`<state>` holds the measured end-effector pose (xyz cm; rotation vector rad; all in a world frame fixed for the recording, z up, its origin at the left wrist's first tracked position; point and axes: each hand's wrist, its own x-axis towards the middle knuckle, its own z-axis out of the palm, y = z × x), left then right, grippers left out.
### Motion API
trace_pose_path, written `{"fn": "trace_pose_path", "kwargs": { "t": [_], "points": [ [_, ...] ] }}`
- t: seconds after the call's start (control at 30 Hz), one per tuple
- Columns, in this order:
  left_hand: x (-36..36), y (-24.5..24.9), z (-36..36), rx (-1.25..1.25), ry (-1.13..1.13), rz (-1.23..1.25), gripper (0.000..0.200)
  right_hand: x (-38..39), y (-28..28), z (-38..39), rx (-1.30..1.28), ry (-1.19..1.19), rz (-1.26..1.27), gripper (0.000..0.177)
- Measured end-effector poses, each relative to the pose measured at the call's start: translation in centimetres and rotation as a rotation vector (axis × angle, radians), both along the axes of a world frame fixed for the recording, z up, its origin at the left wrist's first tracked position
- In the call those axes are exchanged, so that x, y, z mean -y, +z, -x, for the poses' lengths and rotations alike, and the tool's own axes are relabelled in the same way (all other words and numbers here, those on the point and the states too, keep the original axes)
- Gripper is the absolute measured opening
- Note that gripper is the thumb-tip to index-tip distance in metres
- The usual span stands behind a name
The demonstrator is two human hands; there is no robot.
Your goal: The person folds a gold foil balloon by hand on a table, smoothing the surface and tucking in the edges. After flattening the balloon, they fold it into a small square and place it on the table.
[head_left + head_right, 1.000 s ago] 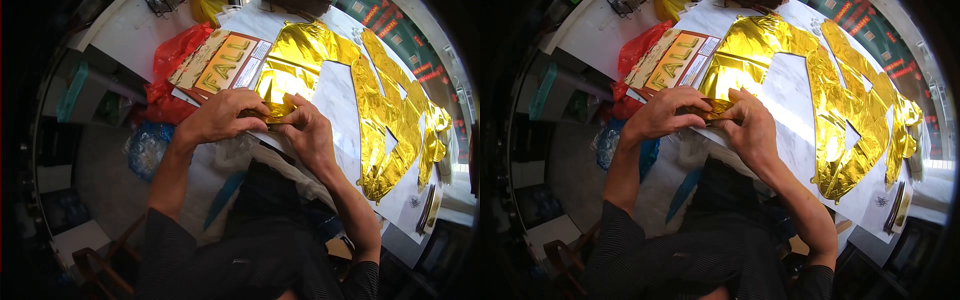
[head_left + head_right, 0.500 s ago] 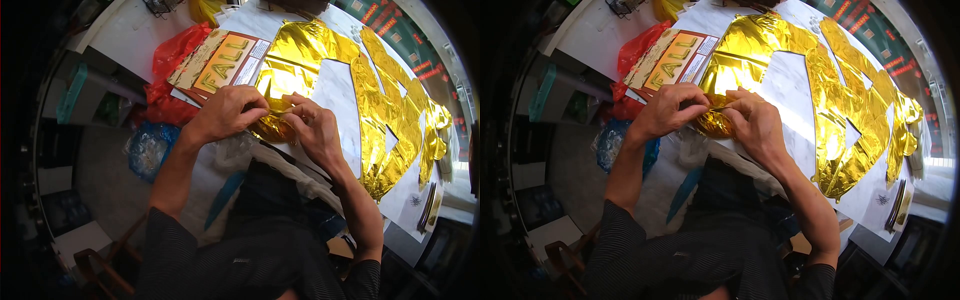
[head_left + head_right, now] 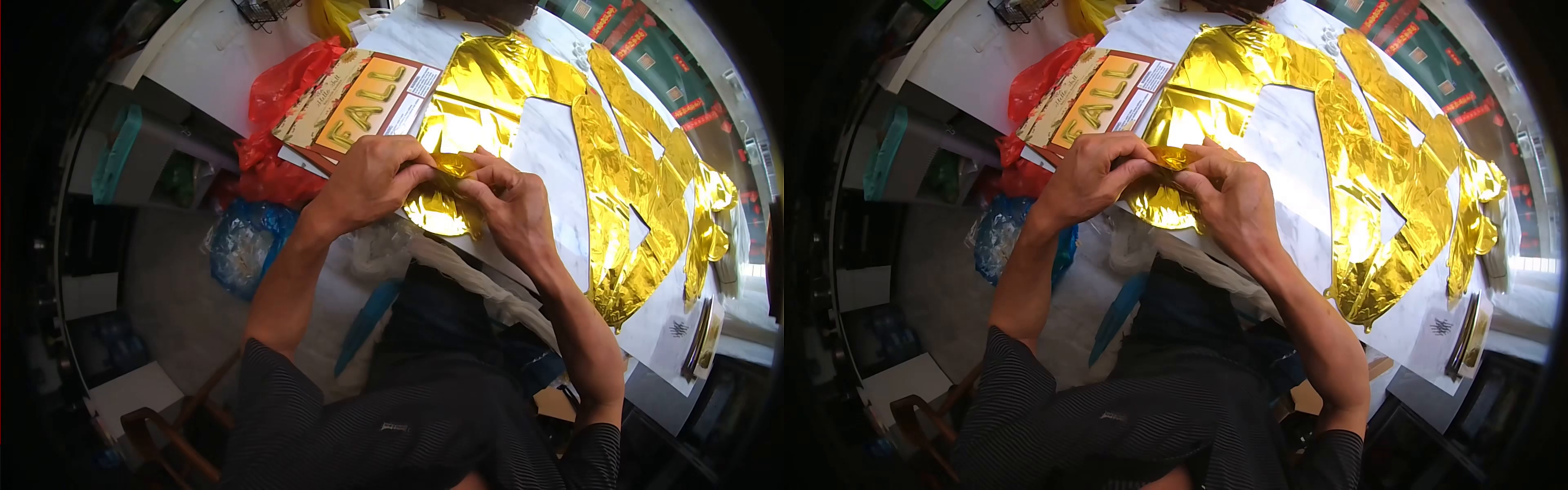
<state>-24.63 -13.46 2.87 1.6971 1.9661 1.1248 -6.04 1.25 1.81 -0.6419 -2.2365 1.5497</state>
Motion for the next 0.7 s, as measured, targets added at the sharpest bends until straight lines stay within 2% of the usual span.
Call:
{"fn": "trace_pose_path", "kwargs": {
  "t": [0.27,0.37,0.47,0.53,0.57,0.63,0.67,0.7],
  "points": [
    [0.0,-0.2,-0.1,0.038,0.04,0.01,0.01,-0.3,0.2,-0.1,0.038,0.003,-0.033,0.015],
    [-0.1,0.2,-0.2,0.055,0.048,0.042,0.01,0.0,0.2,0.0,0.007,0.006,0.072,0.016],
    [-0.2,0.6,-0.4,0.099,0.09,0.088,0.012,0.5,-0.5,0.2,0.06,-0.017,0.15,0.038],
    [-0.2,0.4,-0.4,0.09,0.096,0.063,0.012,1.0,-0.2,0.3,-0.075,-0.057,-0.397,0.065],
    [-0.2,0.4,-0.5,0.086,0.099,0.043,0.013,0.8,0.3,0.4,-0.08,-0.058,-0.403,0.065],
    [-0.4,0.4,-0.5,0.078,0.104,0.051,0.015,0.4,1.9,0.7,0.157,0.018,-0.491,0.08],
    [-0.4,0.3,-0.5,0.069,0.1,0.012,0.016,-0.5,1.3,1.1,0.13,0.005,-0.585,0.062],
    [-0.5,0.4,-0.4,0.058,0.098,-0.027,0.017,-1.4,1.5,1.5,0.124,0.001,-0.592,0.062]
  ]
}}
